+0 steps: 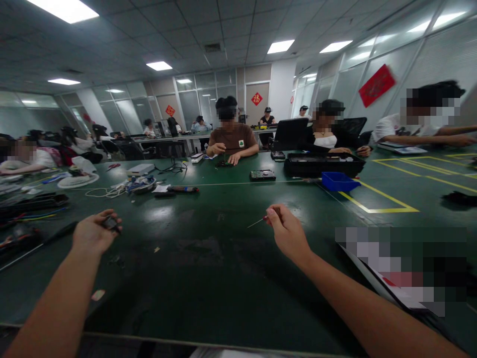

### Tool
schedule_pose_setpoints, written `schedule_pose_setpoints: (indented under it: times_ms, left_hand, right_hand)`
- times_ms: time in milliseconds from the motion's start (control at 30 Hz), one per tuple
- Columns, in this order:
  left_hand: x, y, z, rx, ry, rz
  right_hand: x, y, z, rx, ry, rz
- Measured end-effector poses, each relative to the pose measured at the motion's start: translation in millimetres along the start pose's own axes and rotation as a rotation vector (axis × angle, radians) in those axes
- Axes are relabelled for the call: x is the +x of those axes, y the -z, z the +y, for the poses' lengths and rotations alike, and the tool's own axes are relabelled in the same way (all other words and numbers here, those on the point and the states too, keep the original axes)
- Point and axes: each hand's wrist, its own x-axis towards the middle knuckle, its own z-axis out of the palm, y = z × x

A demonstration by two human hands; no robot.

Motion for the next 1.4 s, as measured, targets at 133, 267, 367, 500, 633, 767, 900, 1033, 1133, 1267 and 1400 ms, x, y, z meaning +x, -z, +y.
schedule_pose_setpoints:
  times_ms: [133, 267, 367, 500, 633, 767, 900, 1033, 1133, 1267, 1400]
  left_hand:
    - [-44.0, -59.6, -16.7, -0.053, 0.128, -0.376]
    - [-100.8, -105.4, -42.4, 0.056, 0.226, -0.695]
    - [-137.8, -127.1, -58.4, 0.103, 0.267, -0.896]
    - [-173.3, -147.7, -69.7, 0.099, 0.286, -1.135]
    - [-193.6, -162.9, -82.1, 0.132, 0.131, -1.206]
    - [-199.4, -167.8, -98.6, 0.224, -0.088, -1.156]
    - [-196.9, -163.5, -106.2, 0.285, -0.207, -1.142]
    - [-192.8, -158.9, -104.4, 0.316, -0.289, -1.149]
    - [-190.2, -157.3, -103.3, 0.358, -0.347, -1.12]
    - [-188.4, -155.3, -104.4, 0.429, -0.44, -1.116]
    - [-188.0, -152.5, -104.9, 0.499, -0.5, -1.086]
  right_hand:
    - [-0.3, 0.0, 1.7, 0.033, -0.007, -0.001]
    - [-1.4, 1.5, -2.3, 0.095, -0.012, 0.005]
    - [-1.5, 3.0, -7.2, 0.165, -0.034, 0.029]
    - [1.6, 3.4, -9.2, 0.412, -0.101, 0.05]
    - [6.0, 2.8, -6.7, 0.694, -0.21, 0.143]
    - [7.8, 2.1, -4.7, 0.673, -0.25, 0.178]
    - [4.9, -0.7, -3.9, 0.55, -0.173, 0.135]
    - [0.2, -3.6, -3.6, 0.408, -0.076, 0.073]
    - [-1.9, -4.6, -2.8, 0.351, -0.042, 0.061]
    - [-3.0, -2.1, -4.4, 0.286, -0.029, 0.035]
    - [-3.5, 3.4, -10.1, 0.097, -0.041, 0.0]
